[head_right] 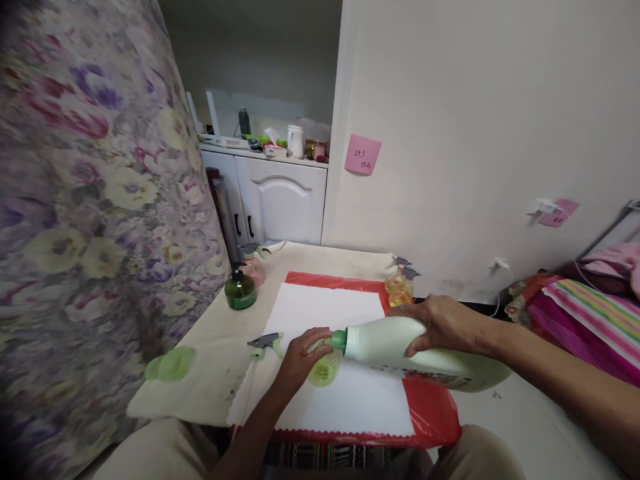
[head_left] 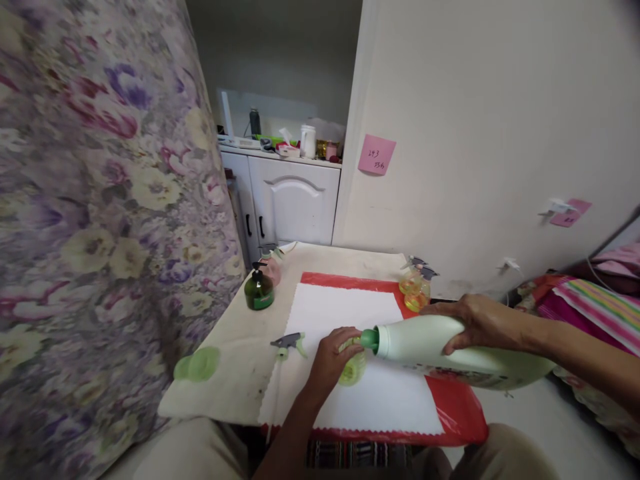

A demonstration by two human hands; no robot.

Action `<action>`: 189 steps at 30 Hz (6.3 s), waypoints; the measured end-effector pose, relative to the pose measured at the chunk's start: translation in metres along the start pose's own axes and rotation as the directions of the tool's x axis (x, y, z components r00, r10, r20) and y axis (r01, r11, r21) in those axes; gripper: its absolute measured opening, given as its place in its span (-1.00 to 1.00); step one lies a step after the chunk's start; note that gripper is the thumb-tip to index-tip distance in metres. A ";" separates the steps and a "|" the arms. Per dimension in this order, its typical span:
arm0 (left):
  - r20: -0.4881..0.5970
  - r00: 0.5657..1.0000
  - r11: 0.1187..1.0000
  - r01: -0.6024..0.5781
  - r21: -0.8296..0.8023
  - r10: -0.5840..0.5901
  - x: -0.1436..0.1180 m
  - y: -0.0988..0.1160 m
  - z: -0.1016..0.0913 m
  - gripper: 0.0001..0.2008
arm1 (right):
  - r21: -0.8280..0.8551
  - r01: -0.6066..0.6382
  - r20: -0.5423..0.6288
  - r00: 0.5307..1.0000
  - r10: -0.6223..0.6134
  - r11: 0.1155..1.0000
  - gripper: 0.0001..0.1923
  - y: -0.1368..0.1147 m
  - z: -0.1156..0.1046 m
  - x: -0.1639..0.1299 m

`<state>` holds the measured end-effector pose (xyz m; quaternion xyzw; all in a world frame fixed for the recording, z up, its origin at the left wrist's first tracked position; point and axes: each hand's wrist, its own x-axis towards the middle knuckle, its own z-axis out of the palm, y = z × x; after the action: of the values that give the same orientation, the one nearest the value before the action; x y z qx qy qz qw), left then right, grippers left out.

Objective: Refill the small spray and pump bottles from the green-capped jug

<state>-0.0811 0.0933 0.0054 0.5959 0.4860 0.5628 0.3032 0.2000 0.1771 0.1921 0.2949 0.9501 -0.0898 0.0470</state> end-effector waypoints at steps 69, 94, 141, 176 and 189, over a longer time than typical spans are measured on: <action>0.008 1.000 0.999 -0.008 0.040 0.007 0.001 0.007 -0.004 -0.81 | 0.043 0.003 0.037 0.999 -0.005 0.999 -0.34 -0.015 -0.017 0.003; 0.017 1.000 0.999 0.015 0.048 -0.015 0.002 0.009 -0.004 -0.81 | 0.070 0.005 0.056 0.998 -0.009 0.998 -0.39 -0.020 -0.020 0.004; 0.033 0.999 0.999 0.014 0.044 -0.016 0.003 0.006 -0.004 -0.82 | 0.033 -0.008 0.046 0.999 0.007 0.999 -0.37 -0.018 -0.020 0.006; 0.018 0.999 0.998 0.034 0.047 -0.035 0.003 0.011 -0.004 -0.82 | 0.061 0.009 0.067 0.998 -0.013 0.998 -0.42 -0.020 -0.023 0.007; 0.019 1.000 0.999 0.018 0.049 -0.018 0.002 0.011 -0.004 -0.81 | 0.062 0.002 0.064 0.998 -0.006 0.998 -0.42 -0.020 -0.023 0.007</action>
<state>-0.0828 0.0909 0.0173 0.6041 0.5019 0.5423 0.2984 0.1824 0.1695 0.2163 0.2913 0.9455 -0.1285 0.0680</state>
